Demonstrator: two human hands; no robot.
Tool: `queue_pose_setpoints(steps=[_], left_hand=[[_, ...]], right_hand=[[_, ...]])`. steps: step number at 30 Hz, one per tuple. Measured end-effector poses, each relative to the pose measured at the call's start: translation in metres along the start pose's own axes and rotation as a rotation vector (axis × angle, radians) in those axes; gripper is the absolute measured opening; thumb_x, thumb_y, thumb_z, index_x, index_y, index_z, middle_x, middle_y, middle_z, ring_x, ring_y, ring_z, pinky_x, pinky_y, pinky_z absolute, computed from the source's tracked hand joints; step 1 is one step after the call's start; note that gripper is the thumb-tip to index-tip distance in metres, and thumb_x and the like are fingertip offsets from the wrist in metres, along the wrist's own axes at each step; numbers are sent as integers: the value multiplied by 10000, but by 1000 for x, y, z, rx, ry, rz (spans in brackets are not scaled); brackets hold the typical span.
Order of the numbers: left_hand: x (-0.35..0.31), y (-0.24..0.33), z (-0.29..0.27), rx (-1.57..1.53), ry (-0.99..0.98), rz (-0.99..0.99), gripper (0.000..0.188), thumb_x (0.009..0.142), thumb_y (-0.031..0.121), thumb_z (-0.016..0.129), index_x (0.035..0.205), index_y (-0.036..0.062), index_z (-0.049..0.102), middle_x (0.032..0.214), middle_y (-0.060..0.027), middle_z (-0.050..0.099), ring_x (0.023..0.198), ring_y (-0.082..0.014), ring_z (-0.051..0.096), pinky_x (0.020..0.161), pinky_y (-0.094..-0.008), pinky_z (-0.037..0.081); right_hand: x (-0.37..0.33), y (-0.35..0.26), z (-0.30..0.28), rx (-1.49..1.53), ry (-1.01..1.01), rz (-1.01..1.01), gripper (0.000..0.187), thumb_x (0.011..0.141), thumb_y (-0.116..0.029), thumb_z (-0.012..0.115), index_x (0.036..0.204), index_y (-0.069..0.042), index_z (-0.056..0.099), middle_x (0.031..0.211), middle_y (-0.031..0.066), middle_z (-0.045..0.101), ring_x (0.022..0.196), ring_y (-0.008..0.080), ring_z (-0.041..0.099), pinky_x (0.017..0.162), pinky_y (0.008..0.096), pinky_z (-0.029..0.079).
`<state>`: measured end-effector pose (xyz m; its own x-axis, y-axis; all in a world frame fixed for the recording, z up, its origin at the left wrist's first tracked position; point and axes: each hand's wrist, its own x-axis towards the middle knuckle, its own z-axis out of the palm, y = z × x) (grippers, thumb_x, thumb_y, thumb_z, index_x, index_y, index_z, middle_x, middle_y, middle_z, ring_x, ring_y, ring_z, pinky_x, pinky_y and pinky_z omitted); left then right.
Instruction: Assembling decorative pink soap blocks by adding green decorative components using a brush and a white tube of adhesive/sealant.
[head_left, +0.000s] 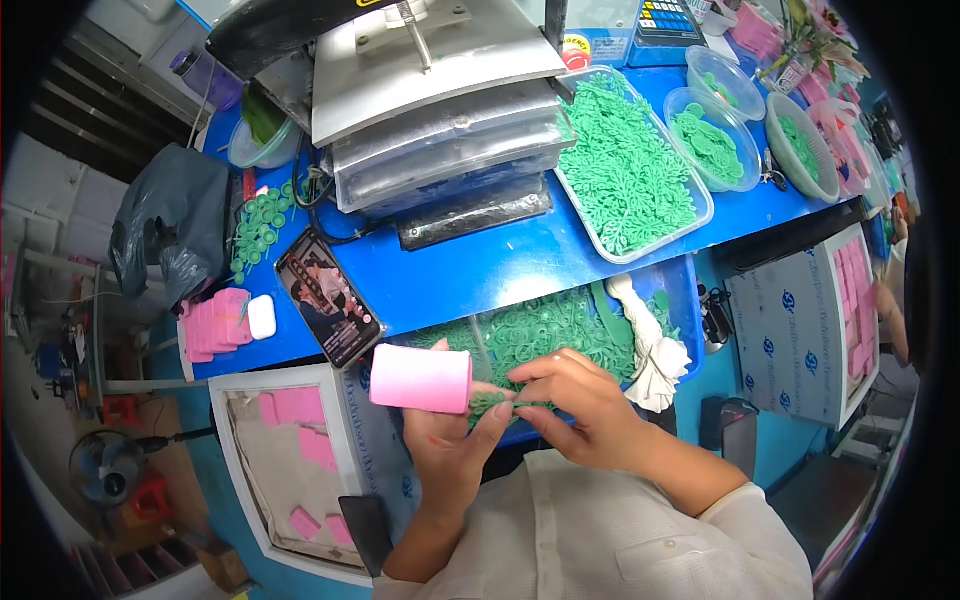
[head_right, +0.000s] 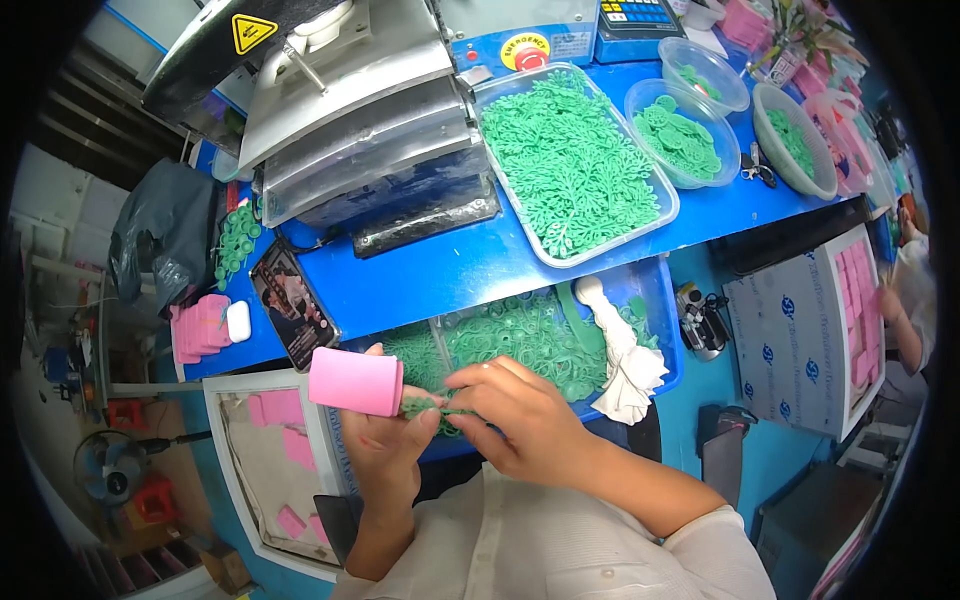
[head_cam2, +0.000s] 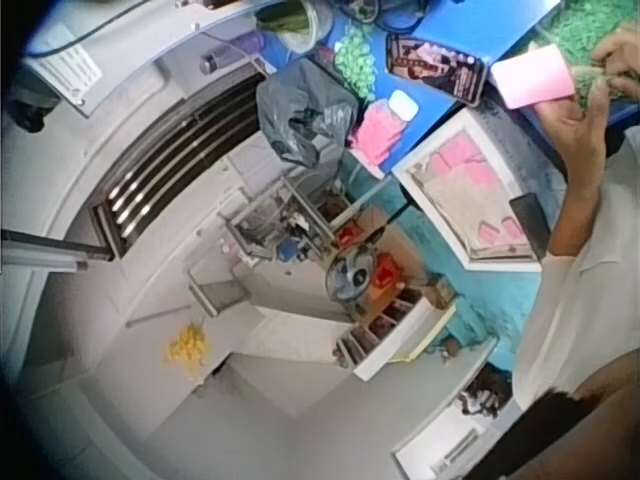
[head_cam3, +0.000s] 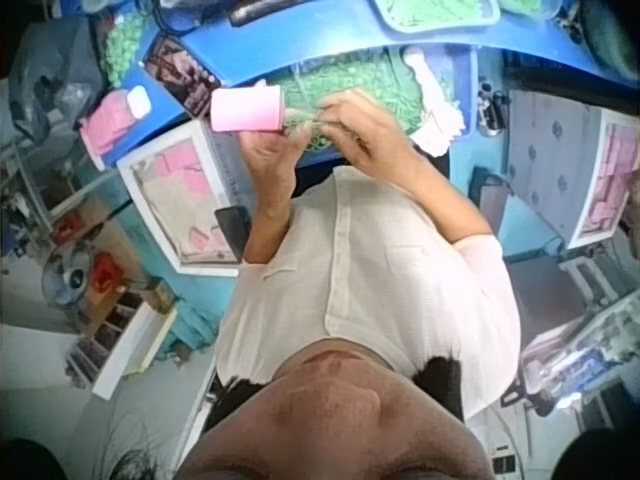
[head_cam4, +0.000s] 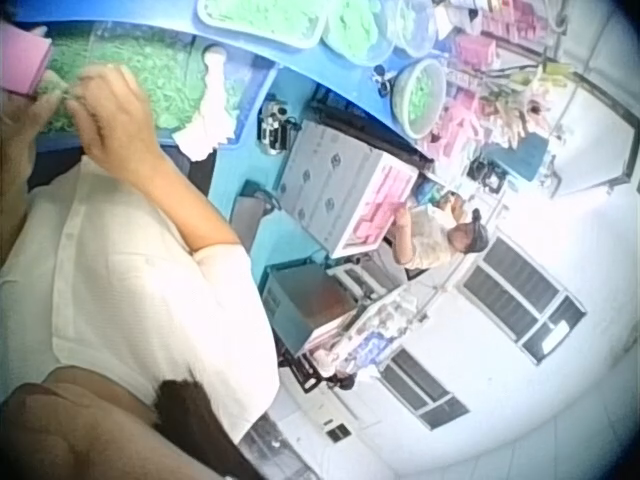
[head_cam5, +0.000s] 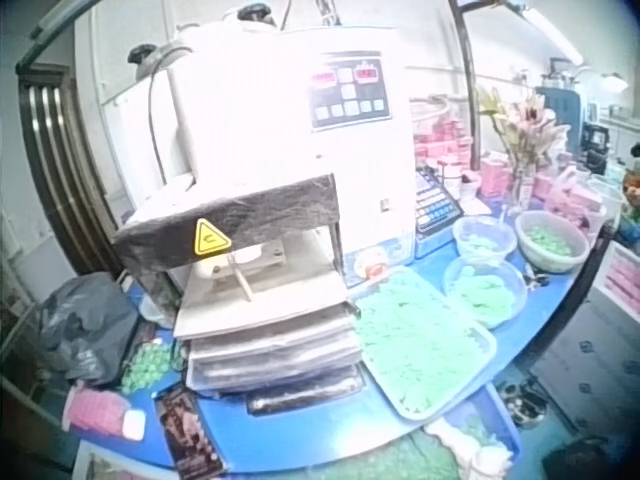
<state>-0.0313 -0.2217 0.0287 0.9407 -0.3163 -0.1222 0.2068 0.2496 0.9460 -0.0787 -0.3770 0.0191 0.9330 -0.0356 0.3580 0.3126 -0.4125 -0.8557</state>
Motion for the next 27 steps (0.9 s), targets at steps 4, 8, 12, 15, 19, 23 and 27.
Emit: queue_pose_setpoints(steps=[4, 8, 12, 15, 19, 23, 27], left_hand=[[0, -3, -4, 40, -45, 16, 706, 809, -70, 652, 1361, -107, 214, 948, -125, 620, 949, -163, 592, 945, -312, 419], [-3, -2, 1, 111, 21, 6, 667, 811, -53, 659, 1342, -110, 259, 916, -112, 638, 932, -148, 586, 965, -316, 400], [-6, -11, -3, 321, 25, 145, 653, 797, -57, 674, 1343, -91, 318, 885, -85, 612, 866, -141, 605, 737, -235, 468], [-11, -19, -3, 663, -50, 453, 616, 803, -66, 665, 1333, -103, 352, 926, -85, 603, 884, -146, 609, 759, -247, 479], [-15, -27, -3, 603, -19, 464, 598, 801, -70, 667, 1322, -113, 378, 958, -97, 595, 881, -149, 609, 767, -259, 485], [-5, -12, 5, 282, 17, 215, 599, 804, -60, 673, 1307, -113, 353, 972, -112, 592, 889, -152, 602, 824, -292, 472], [2, -4, 7, 27, 47, -10, 643, 783, -77, 671, 1318, -94, 314, 956, -115, 585, 897, -166, 600, 819, -306, 485]], right_hand=[[-2, 0, -1, -23, 4, 8, 183, 748, -22, 665, 913, -36, 589, 1016, 109, 604, 783, 279, 555, 669, 357, 460], [-2, 0, -1, -50, 0, 8, 178, 732, -13, 646, 896, -36, 583, 1002, 108, 610, 771, 282, 560, 656, 358, 463], [-1, 1, 2, -66, 34, 5, 130, 731, -11, 639, 836, -33, 565, 908, 105, 617, 738, 289, 569, 619, 361, 464], [-5, 5, 8, -98, 95, 110, 104, 734, -19, 642, 783, -31, 551, 810, 107, 612, 711, 290, 575, 600, 361, 461], [-9, 19, 6, -168, 121, 247, 117, 761, -28, 670, 749, -29, 554, 745, 105, 608, 692, 289, 581, 599, 361, 458], [-7, 11, -2, -58, 135, 145, 155, 755, -34, 709, 859, -19, 595, 857, 120, 643, 763, 285, 610, 655, 351, 476], [-3, -2, -2, 73, 89, 15, 227, 760, 1, 688, 972, -14, 610, 929, 121, 652, 762, 282, 608, 669, 343, 477]])
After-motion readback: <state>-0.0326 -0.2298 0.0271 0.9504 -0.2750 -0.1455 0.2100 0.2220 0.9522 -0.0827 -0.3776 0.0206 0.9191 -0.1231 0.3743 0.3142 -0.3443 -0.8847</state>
